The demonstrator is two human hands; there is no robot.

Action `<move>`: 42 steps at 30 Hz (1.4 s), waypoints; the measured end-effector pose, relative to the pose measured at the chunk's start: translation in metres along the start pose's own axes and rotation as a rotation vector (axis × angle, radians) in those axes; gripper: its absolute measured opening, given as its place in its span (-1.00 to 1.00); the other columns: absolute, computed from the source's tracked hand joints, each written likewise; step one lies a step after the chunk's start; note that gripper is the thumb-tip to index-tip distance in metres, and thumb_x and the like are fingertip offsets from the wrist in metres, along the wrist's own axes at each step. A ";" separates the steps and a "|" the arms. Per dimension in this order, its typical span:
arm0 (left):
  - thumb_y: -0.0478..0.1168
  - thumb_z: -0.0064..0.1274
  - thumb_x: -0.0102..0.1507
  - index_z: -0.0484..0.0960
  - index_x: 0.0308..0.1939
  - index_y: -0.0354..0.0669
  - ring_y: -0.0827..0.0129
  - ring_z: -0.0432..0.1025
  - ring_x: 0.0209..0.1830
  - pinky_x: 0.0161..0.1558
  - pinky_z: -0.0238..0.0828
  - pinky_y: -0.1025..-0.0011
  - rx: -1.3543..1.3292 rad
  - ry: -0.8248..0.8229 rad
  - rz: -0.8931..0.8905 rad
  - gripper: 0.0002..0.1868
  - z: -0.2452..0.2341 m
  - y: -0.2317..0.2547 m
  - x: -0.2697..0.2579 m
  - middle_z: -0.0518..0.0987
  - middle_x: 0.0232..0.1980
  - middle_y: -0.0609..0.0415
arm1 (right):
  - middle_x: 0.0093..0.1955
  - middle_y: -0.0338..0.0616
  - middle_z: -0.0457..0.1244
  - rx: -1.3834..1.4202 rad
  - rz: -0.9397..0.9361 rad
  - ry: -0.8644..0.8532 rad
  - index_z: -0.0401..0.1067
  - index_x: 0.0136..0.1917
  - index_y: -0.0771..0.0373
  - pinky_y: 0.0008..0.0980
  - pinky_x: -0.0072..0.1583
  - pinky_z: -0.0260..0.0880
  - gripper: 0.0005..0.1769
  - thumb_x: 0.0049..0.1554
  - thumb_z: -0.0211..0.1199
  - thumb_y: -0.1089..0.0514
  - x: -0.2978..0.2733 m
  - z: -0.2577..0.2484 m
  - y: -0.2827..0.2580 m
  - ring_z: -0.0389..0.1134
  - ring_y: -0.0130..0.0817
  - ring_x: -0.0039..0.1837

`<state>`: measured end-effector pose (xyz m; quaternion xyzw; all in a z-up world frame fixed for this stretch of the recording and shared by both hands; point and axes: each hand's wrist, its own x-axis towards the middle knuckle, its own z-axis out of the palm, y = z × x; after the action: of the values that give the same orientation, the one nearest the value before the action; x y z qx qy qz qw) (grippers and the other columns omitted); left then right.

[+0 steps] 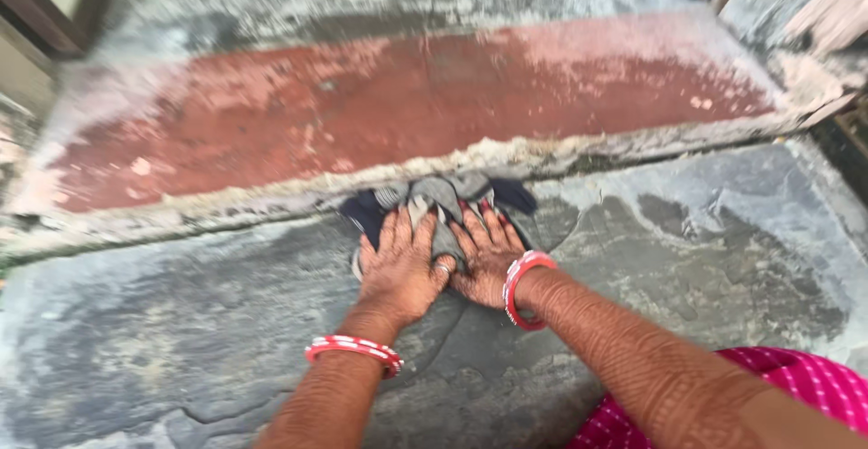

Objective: The person wipes a stone doorstep and the floor using a dark cloth, moving the cloth repeatedly over the surfaces by hand.

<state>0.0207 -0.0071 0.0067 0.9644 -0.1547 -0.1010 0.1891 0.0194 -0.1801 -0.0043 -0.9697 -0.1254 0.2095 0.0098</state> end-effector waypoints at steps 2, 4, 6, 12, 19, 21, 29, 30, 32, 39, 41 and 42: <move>0.21 -0.05 0.28 -0.01 0.58 0.15 0.09 -0.31 0.67 0.50 -0.41 -0.25 -0.047 -0.060 -0.046 -0.14 -0.006 0.005 -0.004 -0.18 0.67 -0.05 | 0.75 0.02 -0.56 -0.004 0.047 -0.038 -0.31 0.67 0.12 0.08 0.60 -0.52 -0.05 0.23 -0.12 -0.35 -0.001 0.001 -0.004 -0.63 0.14 0.71; 0.19 -0.05 0.29 0.02 0.58 0.14 0.08 -0.31 0.68 0.51 -0.38 -0.22 -0.043 -0.076 -0.051 -0.17 -0.010 0.010 -0.018 -0.16 0.67 -0.04 | 0.74 0.04 -0.52 -0.018 0.063 -0.019 -0.30 0.67 0.14 0.08 0.60 -0.50 -0.06 0.23 -0.12 -0.33 -0.007 0.010 -0.014 -0.59 0.17 0.71; 0.17 -0.06 0.31 0.04 0.57 0.13 0.08 -0.31 0.70 0.53 -0.35 -0.20 -0.045 -0.102 -0.055 -0.20 -0.014 0.014 -0.041 -0.13 0.68 -0.04 | 0.74 0.06 -0.48 -0.031 0.084 -0.011 -0.29 0.67 0.17 0.07 0.60 -0.48 -0.06 0.24 -0.11 -0.31 -0.025 0.025 -0.018 -0.55 0.20 0.70; -0.05 0.19 0.21 0.02 0.55 0.13 0.05 -0.24 0.66 0.52 -0.24 -0.15 -0.007 -0.274 -0.094 -0.09 -0.025 0.031 -0.082 -0.11 0.65 -0.03 | 0.64 0.17 -0.14 0.104 -0.049 0.320 0.02 0.53 0.29 -0.03 0.58 -0.26 -0.13 0.06 0.27 0.01 -0.074 0.077 -0.021 -0.25 0.19 0.66; -0.27 0.13 0.12 0.48 0.35 -0.01 -0.09 0.32 0.33 0.38 0.22 0.03 -0.159 0.359 0.092 -0.34 -0.087 0.018 -0.016 0.47 0.28 -0.15 | 0.47 0.25 0.15 0.298 -0.239 0.911 0.17 0.51 0.31 0.07 0.47 0.03 -0.17 -0.02 0.32 0.28 -0.011 -0.014 0.011 0.10 0.26 0.50; -0.23 0.23 -0.04 0.52 0.25 -0.13 -0.20 0.27 0.22 0.26 0.19 -0.03 0.036 0.648 0.186 -0.29 -0.127 0.020 0.015 0.46 0.17 -0.26 | 0.46 0.21 0.18 0.325 -0.266 1.081 0.23 0.45 0.25 0.02 0.49 0.13 -0.26 0.00 0.30 0.26 0.011 -0.077 0.008 0.15 0.21 0.48; 0.11 0.19 -0.02 0.48 0.35 0.29 0.17 0.28 0.35 0.32 0.01 -0.27 0.418 0.383 -0.123 -0.20 -0.192 -0.070 0.043 0.45 0.33 0.09 | 0.56 0.10 0.04 -0.071 -0.199 0.609 0.25 0.42 -0.03 0.26 0.45 -0.06 -0.11 -0.02 0.23 -0.51 0.075 -0.171 -0.052 -0.02 0.14 0.56; 0.23 0.17 0.01 0.42 0.40 0.37 0.19 0.25 0.40 0.31 0.02 -0.26 0.440 0.209 -0.225 -0.16 -0.186 -0.094 0.046 0.41 0.41 0.15 | 0.58 0.08 -0.01 -0.088 -0.199 0.533 0.20 0.49 -0.07 0.26 0.46 -0.07 -0.04 -0.01 0.12 -0.58 0.087 -0.164 -0.064 -0.04 0.10 0.58; 0.43 -0.03 0.17 0.26 0.51 0.51 0.07 0.15 0.53 0.39 -0.11 -0.37 0.355 0.050 -0.514 -0.18 -0.171 -0.145 0.055 0.26 0.55 0.13 | 0.62 0.08 -0.18 -0.010 -0.212 0.472 0.09 0.53 -0.15 0.26 0.48 -0.18 -0.06 0.03 0.06 -0.58 0.113 -0.143 -0.095 -0.16 0.16 0.61; 0.47 -0.26 0.18 0.06 0.59 0.31 -0.33 -0.09 0.53 0.33 -0.16 -0.36 0.249 0.361 -0.323 -0.06 -0.125 -0.270 0.091 0.00 0.60 -0.27 | 0.74 -0.08 -0.50 0.156 -0.276 0.386 -0.14 0.64 -0.33 0.19 0.55 -0.42 -0.10 0.14 -0.07 -0.56 0.196 -0.141 -0.133 -0.46 0.14 0.72; 0.51 -0.32 0.20 -0.06 0.61 0.42 -0.15 -0.23 0.62 0.40 -0.38 -0.43 0.213 0.292 -0.467 -0.06 -0.125 -0.258 0.111 -0.14 0.65 -0.16 | 0.74 -0.11 -0.51 0.171 -0.285 0.366 -0.13 0.63 -0.31 0.17 0.55 -0.41 -0.10 0.13 -0.08 -0.56 0.209 -0.152 -0.121 -0.44 0.08 0.72; 0.51 -0.32 0.20 -0.06 0.61 0.42 -0.15 -0.23 0.62 0.40 -0.38 -0.43 0.224 0.294 -0.470 -0.06 -0.124 -0.245 0.123 -0.14 0.65 -0.16 | 0.75 -0.12 -0.50 0.156 -0.258 0.351 -0.11 0.64 -0.30 0.18 0.55 -0.37 -0.11 0.15 -0.09 -0.55 0.212 -0.155 -0.108 -0.40 0.08 0.71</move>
<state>0.2303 0.2089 0.0058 0.9929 0.0916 0.0166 0.0735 0.2437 -0.0177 0.0591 -0.9635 -0.2281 0.0436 0.1328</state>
